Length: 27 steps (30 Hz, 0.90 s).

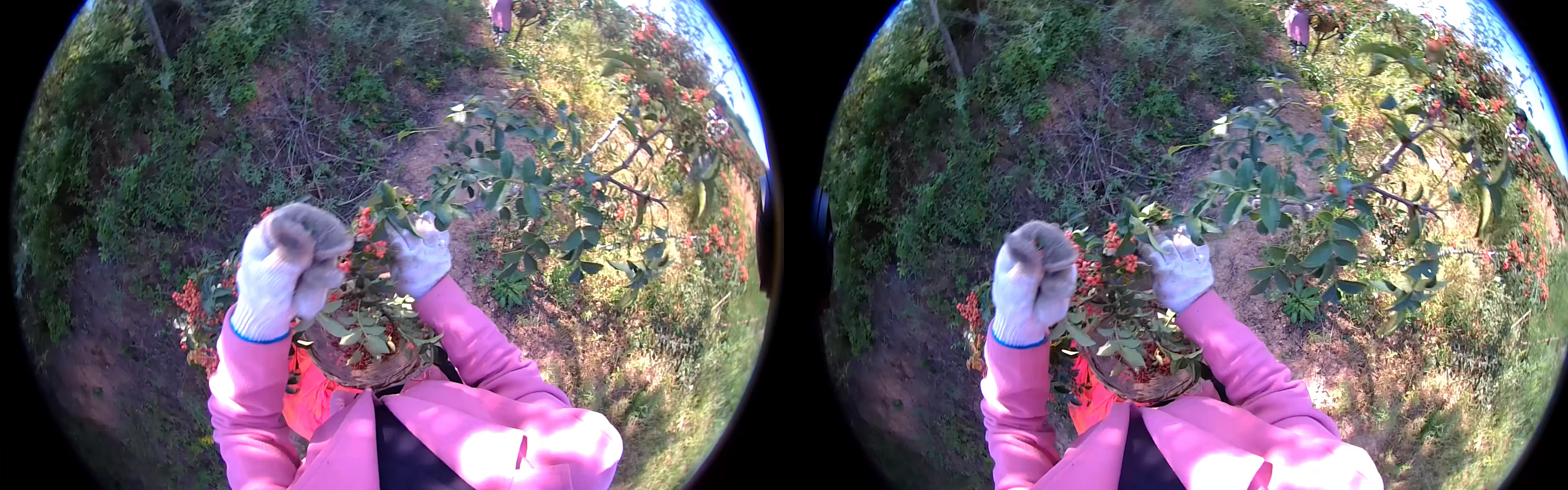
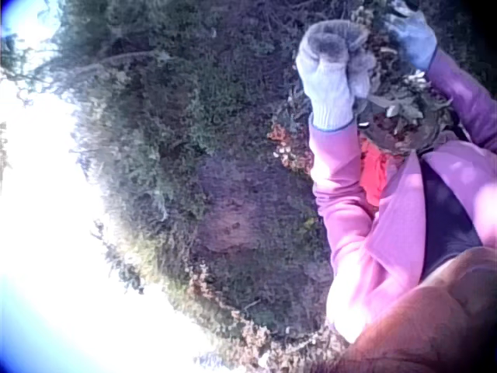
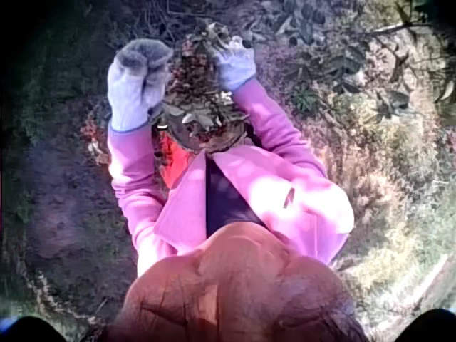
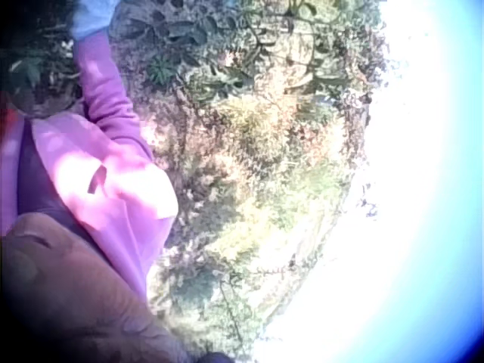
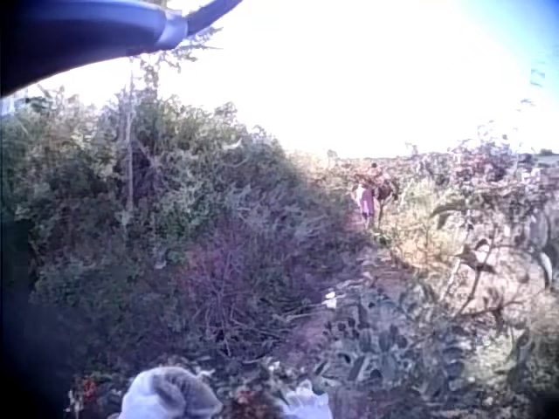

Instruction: The person picks red berries from a bush by hand and places them into a woven basket. The person wears white gloves and a pink jacket while harvesting the berries in an outdoor setting.

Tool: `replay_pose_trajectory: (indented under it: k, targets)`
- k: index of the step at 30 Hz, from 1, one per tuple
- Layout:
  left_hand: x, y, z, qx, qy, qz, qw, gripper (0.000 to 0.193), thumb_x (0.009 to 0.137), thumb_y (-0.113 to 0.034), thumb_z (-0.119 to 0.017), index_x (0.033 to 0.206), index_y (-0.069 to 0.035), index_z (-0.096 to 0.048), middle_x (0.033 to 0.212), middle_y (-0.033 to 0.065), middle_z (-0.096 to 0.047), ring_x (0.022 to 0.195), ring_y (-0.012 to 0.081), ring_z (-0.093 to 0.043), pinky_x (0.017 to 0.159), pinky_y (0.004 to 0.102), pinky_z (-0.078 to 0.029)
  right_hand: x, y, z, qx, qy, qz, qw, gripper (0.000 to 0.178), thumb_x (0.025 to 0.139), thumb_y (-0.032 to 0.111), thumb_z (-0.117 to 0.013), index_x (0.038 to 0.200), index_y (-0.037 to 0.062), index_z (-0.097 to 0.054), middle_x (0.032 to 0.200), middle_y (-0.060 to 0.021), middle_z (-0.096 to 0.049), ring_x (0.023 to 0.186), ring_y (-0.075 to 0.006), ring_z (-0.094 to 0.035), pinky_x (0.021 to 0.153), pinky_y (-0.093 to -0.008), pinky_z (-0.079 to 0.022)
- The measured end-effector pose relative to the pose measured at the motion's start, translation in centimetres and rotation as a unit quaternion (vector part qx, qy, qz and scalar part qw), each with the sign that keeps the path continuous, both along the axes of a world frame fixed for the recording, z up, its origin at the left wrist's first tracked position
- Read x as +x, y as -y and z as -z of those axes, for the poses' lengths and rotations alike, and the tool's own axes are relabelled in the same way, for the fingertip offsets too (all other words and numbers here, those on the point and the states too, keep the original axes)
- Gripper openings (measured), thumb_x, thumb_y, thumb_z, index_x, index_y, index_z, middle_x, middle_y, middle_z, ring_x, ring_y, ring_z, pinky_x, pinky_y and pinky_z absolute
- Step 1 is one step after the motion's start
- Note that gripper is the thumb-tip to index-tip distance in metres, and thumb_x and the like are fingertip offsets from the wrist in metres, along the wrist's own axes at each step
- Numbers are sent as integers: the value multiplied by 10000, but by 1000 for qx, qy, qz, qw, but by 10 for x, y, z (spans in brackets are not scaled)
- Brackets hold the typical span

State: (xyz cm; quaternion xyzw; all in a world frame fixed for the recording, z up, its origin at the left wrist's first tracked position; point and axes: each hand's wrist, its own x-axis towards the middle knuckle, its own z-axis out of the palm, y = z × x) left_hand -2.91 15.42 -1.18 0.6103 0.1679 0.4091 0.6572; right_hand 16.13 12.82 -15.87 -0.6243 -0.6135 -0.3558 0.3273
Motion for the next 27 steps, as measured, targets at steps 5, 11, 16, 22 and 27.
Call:
replay_pose_trajectory:
  k: [5,11,16,22,27]
  targets:
    - [-75,55,30,-326,313,-163,877,410,807,-360,-692,1002,-51,-507,799,38,-569,699,154,-570,614,263,-490,-17,-18,4,-23,-120,-110,986,343,790,158,-508,1119,173,-602,1053,-11,-597,1066,-253,-525,905,-478,-385]
    - [24,82,94,-442,-60,270,853,472,882,-434,-575,1005,20,-535,756,101,-588,440,124,-459,372,258,-346,-15,-14,11,-4,-114,-104,988,343,781,154,-517,1110,156,-615,1140,-50,-593,1129,-283,-491,929,-502,-382]
    - [57,79,84,-512,110,298,798,466,949,-519,-385,977,-66,-492,831,95,-552,446,82,-414,417,232,-311,-28,-16,17,69,-158,-39,984,281,746,205,-562,1014,184,-644,1074,37,-615,1070,-201,-531,899,-421,-441]
    - [95,55,86,-494,286,323,755,440,973,-460,-370,918,-45,-506,809,61,-553,489,83,-465,413,221,-343,-11,-89,71,373,-422,-554,613,101,773,105,-638,871,130,-650,780,-9,-650,651,-103,-583,640,-248,-480]
    - [91,41,98,-556,338,294,700,284,982,-242,-402,927,10,-520,717,19,-585,522,73,-501,510,182,-457,-29,-4,-7,31,-686,-225,691,273,860,219,-573,1081,89,-476,842,-44,-601,785,-155,-582,746,-272,-478]
